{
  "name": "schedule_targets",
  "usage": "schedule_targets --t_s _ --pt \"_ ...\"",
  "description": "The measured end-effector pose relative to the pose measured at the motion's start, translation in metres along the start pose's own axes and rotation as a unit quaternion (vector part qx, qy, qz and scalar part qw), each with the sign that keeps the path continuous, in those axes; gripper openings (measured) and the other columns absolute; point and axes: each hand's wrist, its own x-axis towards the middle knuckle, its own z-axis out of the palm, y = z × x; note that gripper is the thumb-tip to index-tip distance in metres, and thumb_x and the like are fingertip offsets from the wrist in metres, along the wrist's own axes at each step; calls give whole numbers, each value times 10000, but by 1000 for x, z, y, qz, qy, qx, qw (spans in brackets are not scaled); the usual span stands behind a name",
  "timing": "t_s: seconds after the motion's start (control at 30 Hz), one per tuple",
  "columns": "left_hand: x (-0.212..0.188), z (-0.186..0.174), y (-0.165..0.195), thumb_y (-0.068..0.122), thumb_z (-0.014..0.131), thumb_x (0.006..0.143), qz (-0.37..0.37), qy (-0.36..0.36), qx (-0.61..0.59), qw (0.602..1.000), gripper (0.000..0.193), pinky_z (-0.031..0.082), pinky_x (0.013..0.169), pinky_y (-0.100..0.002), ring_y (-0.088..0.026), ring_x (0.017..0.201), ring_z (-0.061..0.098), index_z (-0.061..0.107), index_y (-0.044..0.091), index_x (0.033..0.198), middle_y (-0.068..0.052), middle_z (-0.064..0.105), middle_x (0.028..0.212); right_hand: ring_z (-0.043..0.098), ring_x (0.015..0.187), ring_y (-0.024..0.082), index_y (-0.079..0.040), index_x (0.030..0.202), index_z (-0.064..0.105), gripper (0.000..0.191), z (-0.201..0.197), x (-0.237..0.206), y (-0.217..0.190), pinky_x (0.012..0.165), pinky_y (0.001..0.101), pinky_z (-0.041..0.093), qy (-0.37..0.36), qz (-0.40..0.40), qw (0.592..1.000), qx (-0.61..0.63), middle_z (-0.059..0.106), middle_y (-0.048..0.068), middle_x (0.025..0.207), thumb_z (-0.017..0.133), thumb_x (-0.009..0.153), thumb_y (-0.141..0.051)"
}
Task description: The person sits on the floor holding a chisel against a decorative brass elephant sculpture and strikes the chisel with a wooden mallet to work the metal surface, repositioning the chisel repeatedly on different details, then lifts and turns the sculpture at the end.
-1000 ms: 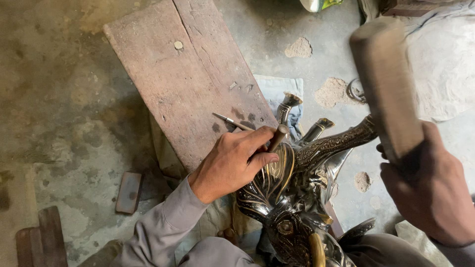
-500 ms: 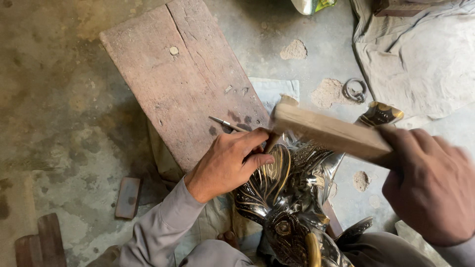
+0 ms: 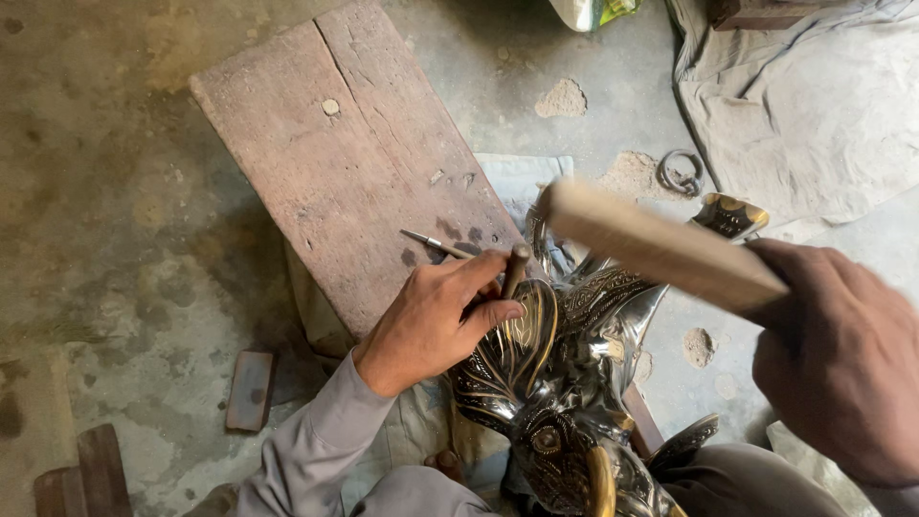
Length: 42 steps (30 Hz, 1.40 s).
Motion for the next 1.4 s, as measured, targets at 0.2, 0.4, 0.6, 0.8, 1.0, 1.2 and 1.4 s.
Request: schedule_targets --t_s 0.2,0.4,0.6,0.8,1.0,1.2,1.4 --pt "-5 2 1 320 735 918 -1 3 35 999 329 484 620 -421 -249 657 663 636 38 1057 -106 664 772 670 940 385 -33 1276 643 587 1 -9 5 861 468 531 -18 22 1000 3 690 190 1044 617 696 56" --pt "-10 8 -2 305 738 922 -25 17 35 999 309 533 610 -381 -216 701 710 655 48 1072 -81 730 846 670 874 378 -47 1249 679 619 1 -10 3 848 460 555 -40 25 995 -86 696 185 1004 676 641 68" --pt "-20 16 -4 316 726 913 2 71 -32 997 450 638 707 -295 -193 832 784 643 54 1270 -88 766 976 670 894 386 55 1251 625 553 -5 -7 0 800 453 549 28 4 999 29 655 260 1034 623 707 157" --pt "-24 17 -2 311 724 957 17 57 17 998 390 550 605 -370 -238 739 732 636 36 1219 -107 729 909 678 887 348 52 1292 611 551 0 -7 12 802 420 567 29 -1 999 25 647 249 1075 636 749 139" --pt "-20 16 0 283 735 945 12 44 16 999 343 526 568 -374 -237 677 705 636 41 1165 -95 701 852 708 764 277 -43 1444 539 644 3 -10 15 672 366 566 -121 167 966 156 690 166 976 648 817 55" --pt "-19 12 2 260 752 935 25 51 15 998 336 517 610 -401 -272 720 703 627 24 1140 -115 696 870 745 791 277 16 1387 477 612 -3 -4 6 713 377 594 -84 179 967 158 725 172 979 696 815 19" --pt "-16 10 4 240 771 921 30 50 14 998 358 526 620 -399 -279 735 708 618 19 1157 -112 702 876 679 766 303 -43 1392 556 603 -1 -6 6 712 458 585 -80 208 955 194 726 127 962 617 802 66"
